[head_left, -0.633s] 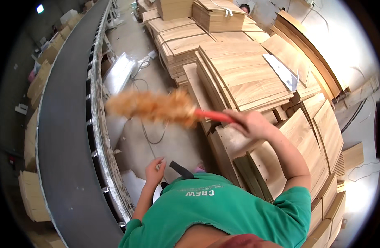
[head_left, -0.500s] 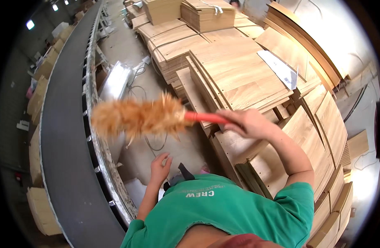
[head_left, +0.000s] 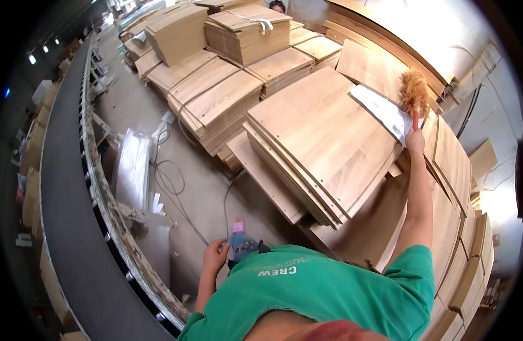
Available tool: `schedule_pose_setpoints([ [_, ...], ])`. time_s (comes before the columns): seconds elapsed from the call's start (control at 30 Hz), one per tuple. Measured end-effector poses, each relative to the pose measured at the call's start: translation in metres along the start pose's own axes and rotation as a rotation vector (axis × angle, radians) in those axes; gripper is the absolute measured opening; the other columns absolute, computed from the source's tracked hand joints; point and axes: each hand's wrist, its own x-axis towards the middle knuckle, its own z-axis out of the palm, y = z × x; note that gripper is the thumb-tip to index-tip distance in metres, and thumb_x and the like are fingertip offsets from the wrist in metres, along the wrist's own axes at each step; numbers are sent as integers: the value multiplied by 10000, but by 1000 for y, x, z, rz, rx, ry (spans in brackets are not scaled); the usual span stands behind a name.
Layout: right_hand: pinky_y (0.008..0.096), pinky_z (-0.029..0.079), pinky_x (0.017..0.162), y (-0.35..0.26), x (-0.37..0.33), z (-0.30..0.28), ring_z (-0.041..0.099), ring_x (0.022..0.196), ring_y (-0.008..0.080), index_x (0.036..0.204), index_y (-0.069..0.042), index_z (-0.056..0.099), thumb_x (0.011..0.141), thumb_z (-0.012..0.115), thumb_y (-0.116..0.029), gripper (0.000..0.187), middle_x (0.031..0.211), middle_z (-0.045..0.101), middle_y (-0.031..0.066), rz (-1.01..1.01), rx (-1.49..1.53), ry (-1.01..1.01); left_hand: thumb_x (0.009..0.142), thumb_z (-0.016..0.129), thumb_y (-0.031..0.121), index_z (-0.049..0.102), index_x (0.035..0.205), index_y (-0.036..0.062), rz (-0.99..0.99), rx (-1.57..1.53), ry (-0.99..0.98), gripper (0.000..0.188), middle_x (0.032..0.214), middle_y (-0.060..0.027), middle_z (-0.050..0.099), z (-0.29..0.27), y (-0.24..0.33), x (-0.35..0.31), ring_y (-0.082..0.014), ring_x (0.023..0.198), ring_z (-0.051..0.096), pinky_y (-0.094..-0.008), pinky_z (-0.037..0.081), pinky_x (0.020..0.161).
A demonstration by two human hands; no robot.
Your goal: The person uses a feather duster to clean dust off stacks of wooden boards, walking around a conveyor belt and handling a rope to move aside while dusting different sections of the warehouse.
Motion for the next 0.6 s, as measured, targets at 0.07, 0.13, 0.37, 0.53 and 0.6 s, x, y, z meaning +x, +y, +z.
schedule_pose_setpoints([
  [0.07, 490, 450, 800, -36, -20, 2, 571, 916, 444, 1024, 45, 504, 873, 411, -269, 360, 944, 594, 296, 47, -7, -26, 770, 657, 237, 650, 985, 77, 41, 17, -3, 268, 852, -145, 635, -24, -5, 49, -264, 719, 597, -357, 469, 637],
  [0.13, 483, 457, 771, -81, -42, 10, 583, 886, 430, 1062, -9, 496, 875, 426, -253, 316, 922, 603, 280, -46, 81, -101, 765, 663, 240, 651, 982, 79, 73, 17, -34, 271, 840, -143, 634, -45, -10, 97, -256, 695, 593, -357, 468, 628],
  [0.37, 430, 480, 696, -285, -157, -28, 602, 758, 382, 1192, -103, 489, 875, 508, -304, 376, 837, 620, 218, -821, 225, -469, 774, 661, 209, 650, 969, 58, 329, -28, -67, 247, 860, -151, 637, -102, -17, 237, -263, 711, 612, -337, 475, 631],
  [0.53, 453, 478, 656, -239, -81, 6, 604, 734, 391, 1198, -87, 471, 893, 492, -292, 368, 802, 624, 212, -523, 170, -37, 788, 652, 207, 644, 987, 35, 192, -86, -121, 263, 880, -155, 645, -104, -15, 261, -244, 758, 630, -336, 482, 657],
  [0.6, 493, 465, 635, -200, -33, 17, 598, 745, 418, 1126, -70, 494, 895, 479, -303, 328, 774, 614, 245, -282, 76, 91, 792, 648, 207, 643, 995, 30, 54, -60, -185, 269, 875, -156, 649, -107, -9, 247, -239, 766, 633, -338, 485, 666],
])
